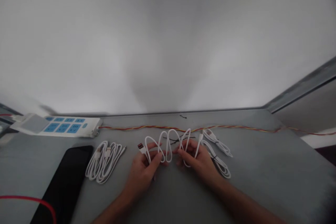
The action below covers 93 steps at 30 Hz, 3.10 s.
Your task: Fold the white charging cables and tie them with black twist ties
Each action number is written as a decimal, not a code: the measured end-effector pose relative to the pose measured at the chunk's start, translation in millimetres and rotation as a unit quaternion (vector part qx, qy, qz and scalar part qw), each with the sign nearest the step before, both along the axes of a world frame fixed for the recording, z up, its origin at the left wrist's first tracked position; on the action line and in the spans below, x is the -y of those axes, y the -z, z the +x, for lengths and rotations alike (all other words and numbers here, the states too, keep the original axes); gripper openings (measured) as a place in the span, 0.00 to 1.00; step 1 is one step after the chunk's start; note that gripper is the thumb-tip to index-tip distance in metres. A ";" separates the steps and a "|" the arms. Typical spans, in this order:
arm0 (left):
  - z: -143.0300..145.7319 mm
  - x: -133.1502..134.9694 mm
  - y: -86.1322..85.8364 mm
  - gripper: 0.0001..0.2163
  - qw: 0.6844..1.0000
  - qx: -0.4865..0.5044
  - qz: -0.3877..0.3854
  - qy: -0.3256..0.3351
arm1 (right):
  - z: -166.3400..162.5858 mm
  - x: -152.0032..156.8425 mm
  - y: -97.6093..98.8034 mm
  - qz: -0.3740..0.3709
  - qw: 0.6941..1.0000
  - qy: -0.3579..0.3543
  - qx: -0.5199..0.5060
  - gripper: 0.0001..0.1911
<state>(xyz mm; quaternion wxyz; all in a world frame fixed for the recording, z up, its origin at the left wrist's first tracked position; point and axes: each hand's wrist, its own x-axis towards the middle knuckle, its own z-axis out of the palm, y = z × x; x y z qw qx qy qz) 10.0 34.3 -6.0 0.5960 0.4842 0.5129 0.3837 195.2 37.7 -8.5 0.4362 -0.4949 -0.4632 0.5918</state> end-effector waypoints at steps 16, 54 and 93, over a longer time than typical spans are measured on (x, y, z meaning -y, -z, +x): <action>2.7 5.2 -6.1 0.17 0.999 -0.009 0.044 0.019 | -2.0 3.4 1.2 0.052 0.996 -0.065 0.020 0.13; 2.3 3.3 -6.3 0.19 0.996 -0.037 0.065 0.042 | -3.4 0.3 2.3 0.077 0.994 -0.069 0.045 0.12; -4.8 23.6 -7.4 0.23 1.000 -0.022 0.006 0.010 | -9.6 18.6 0.8 0.030 0.996 -0.067 0.051 0.11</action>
